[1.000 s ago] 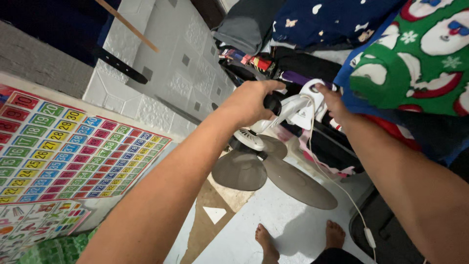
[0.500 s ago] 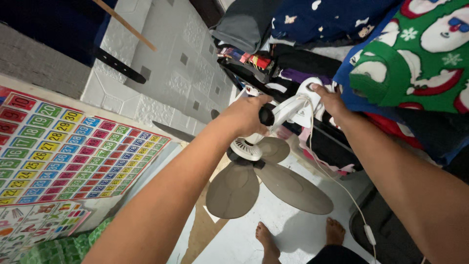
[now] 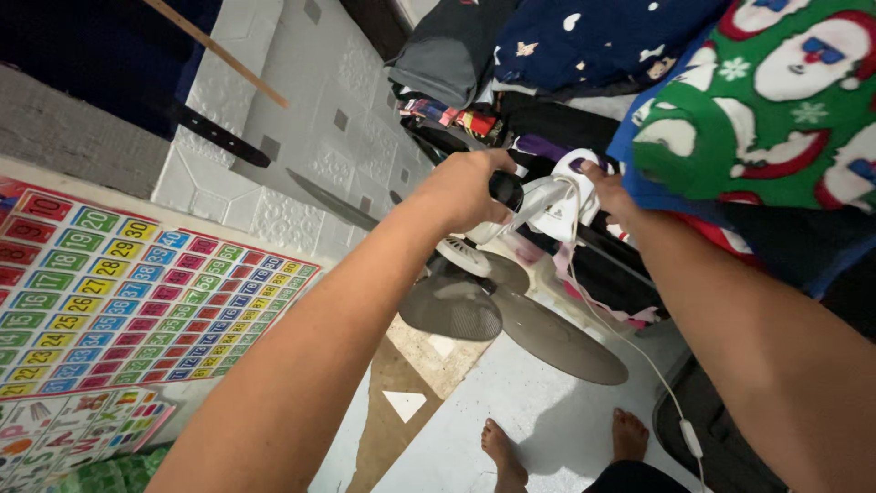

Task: The person assembles a small white fan by attaching the blade unit to the base and securing it to a metal rack. They then plug in the power cord and adjust the fan's position.

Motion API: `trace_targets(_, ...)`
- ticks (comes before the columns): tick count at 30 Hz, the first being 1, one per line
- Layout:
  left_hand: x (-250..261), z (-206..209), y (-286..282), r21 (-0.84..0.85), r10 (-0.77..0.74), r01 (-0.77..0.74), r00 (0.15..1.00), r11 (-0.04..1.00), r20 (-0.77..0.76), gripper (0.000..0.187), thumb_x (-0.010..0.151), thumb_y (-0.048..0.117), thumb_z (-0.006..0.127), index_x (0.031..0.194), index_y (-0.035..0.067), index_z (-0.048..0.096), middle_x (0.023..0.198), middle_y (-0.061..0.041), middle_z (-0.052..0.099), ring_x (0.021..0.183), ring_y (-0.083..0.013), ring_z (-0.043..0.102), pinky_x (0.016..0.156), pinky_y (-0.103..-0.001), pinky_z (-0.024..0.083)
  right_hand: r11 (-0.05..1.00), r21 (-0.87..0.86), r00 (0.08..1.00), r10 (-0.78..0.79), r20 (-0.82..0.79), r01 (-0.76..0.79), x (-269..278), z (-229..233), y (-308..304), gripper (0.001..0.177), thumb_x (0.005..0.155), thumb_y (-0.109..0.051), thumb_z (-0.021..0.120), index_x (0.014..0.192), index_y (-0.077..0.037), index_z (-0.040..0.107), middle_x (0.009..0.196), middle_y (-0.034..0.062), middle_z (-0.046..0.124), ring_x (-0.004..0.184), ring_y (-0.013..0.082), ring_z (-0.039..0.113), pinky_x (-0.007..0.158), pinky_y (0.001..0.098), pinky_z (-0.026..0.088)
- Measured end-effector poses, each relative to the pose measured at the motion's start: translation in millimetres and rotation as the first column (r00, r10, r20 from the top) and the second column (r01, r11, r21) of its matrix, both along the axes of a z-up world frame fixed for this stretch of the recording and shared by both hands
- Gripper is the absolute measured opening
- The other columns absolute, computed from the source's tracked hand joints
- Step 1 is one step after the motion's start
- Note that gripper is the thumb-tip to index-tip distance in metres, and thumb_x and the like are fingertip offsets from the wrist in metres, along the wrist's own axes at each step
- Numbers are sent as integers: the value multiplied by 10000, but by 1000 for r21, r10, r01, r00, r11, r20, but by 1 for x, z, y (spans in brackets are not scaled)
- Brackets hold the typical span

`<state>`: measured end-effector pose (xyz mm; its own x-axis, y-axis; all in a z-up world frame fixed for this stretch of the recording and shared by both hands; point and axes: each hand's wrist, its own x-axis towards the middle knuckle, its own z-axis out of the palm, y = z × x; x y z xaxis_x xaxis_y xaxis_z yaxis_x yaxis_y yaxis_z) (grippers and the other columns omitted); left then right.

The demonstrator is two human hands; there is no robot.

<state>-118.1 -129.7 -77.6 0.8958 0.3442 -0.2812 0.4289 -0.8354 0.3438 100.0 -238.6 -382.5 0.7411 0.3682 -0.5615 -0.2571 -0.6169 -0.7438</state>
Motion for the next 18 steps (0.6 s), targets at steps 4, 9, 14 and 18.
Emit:
trace_targets(4, -7, 1, -3, -8, 13, -13, 1000, 1000, 0, 727, 663, 234, 919, 1331, 190, 635, 1209, -179, 708, 1158, -345, 660, 992, -419, 504, 999, -37, 999, 2, 42, 0, 0, -9, 0, 1067, 880, -674, 618, 1650, -128, 120, 1661, 196, 271, 1367, 396, 503, 863, 514, 593)
trace_targets(9, -13, -3, -1, -33, 15, -14, 999, 999, 33, 784, 655, 224, 916, 1375, 193, 607, 1261, -168, 692, 1194, -339, 645, 1019, -402, 492, 991, -37, 973, 133, 191, -128, 12, -53, 10, 1016, 993, -700, 587, 1566, 104, 347, 1582, 303, 446, 1436, 401, 462, 1129, 458, 387)
trace_targets(14, -19, -5, 0, -65, -28, 35, 993, 997, 115, 861, 673, 240, 907, 1446, 146, 539, 1352, -179, 639, 1248, -341, 611, 1048, -396, 466, 986, 125, 957, 76, 279, -115, -8, -24, 9, 1021, 902, -594, 643, 1528, 113, 257, 1538, 306, 395, 1427, 350, 415, 1162, 391, 322)
trace_targets(18, -16, -5, -1, -50, -105, 119, 969, 992, 225, 863, 728, 283, 876, 1477, 101, 488, 1400, -190, 603, 1278, -348, 589, 1059, -392, 456, 942, 162, 936, 250, 248, -294, -42, 69, -15, 915, 964, -596, 567, 1547, 64, 322, 1572, 265, 414, 1453, 331, 418, 1175, 388, 341)
